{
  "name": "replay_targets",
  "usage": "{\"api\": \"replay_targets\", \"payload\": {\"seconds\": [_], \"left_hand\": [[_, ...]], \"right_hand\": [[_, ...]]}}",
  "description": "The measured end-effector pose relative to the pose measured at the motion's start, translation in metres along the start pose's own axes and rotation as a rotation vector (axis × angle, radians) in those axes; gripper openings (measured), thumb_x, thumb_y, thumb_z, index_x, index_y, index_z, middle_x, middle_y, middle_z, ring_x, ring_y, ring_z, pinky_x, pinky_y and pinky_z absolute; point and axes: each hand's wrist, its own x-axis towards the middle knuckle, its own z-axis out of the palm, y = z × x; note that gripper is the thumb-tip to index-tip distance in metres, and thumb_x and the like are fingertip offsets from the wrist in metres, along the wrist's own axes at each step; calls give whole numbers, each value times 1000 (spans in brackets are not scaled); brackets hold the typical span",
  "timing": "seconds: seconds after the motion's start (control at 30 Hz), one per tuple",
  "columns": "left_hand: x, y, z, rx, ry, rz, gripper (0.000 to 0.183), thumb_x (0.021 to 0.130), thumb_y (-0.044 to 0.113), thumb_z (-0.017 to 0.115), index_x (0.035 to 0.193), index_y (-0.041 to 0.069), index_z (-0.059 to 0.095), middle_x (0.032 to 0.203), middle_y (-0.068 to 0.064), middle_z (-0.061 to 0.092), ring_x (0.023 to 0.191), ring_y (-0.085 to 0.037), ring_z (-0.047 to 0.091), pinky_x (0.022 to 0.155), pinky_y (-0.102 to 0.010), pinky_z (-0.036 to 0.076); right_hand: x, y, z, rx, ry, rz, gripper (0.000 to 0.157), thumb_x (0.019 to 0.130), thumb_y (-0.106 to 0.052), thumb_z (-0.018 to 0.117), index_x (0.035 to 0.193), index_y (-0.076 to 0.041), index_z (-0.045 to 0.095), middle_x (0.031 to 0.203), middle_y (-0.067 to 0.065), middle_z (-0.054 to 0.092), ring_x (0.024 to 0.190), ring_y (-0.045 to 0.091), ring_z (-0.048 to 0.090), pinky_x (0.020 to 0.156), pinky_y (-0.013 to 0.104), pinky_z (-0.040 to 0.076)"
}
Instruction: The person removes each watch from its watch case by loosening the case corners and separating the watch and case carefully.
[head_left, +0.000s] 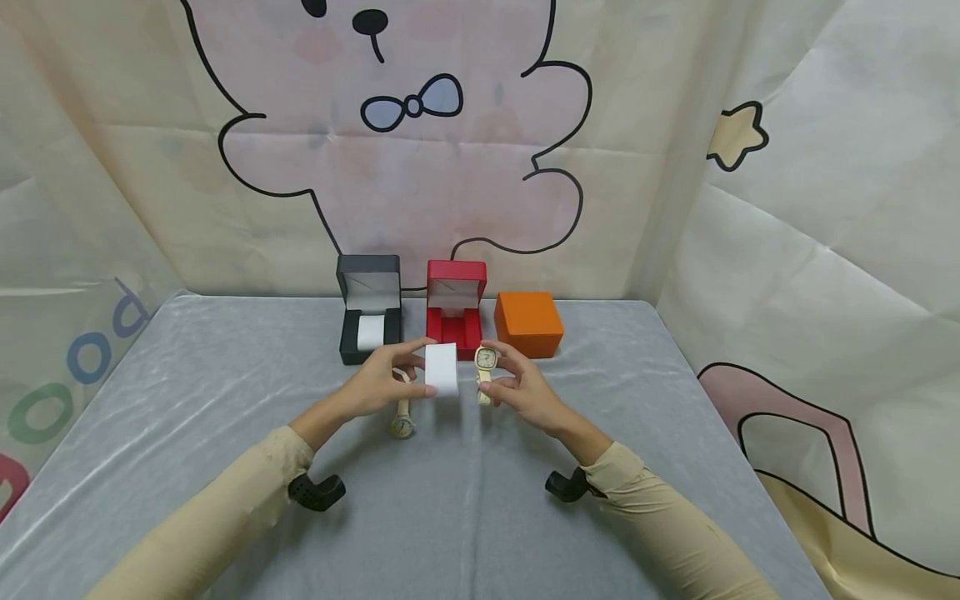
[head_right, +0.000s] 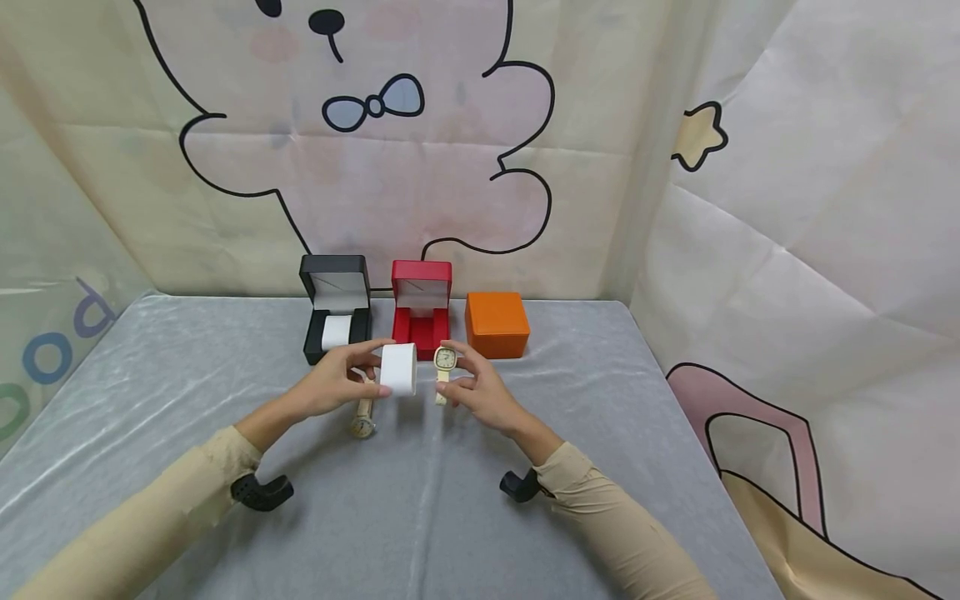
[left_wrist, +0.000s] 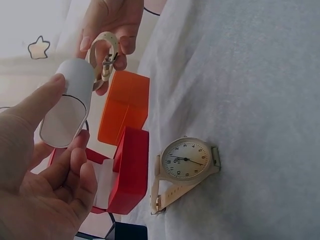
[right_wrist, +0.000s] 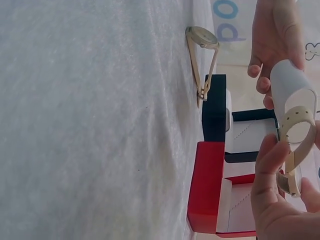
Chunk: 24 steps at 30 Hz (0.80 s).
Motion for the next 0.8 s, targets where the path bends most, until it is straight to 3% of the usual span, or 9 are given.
{"api": "replay_targets", "payload": {"seconds": [0.27,0.47,0.8], "left_hand": [[9,-1,-2,21,9,-25,79,85,23,83,152,9,45,125,-19,69,102,-26,58,85,-38,51],[13,-1,-3,42,6,-42,79,85,22,83,153,9,44,126,-18,68,102,-26,58,82,-32,50],[19,-3,-2,33,16,-54,81,85,22,83,154,12,43,125,-17,69,101,-26,57,84,-32,50]], "right_hand": [[1,1,-4,1,-4,22,67,95,-1,66,155,-12,37,139,36,46,81,12,70,72,23,55],[-1,2,-8,14,-14,23,67,96,0,65,155,-10,36,142,35,45,83,11,69,72,23,55],[-3,10,-13,5,-33,1,70,94,4,65,156,-4,33,142,36,44,78,9,67,70,21,54]]}}
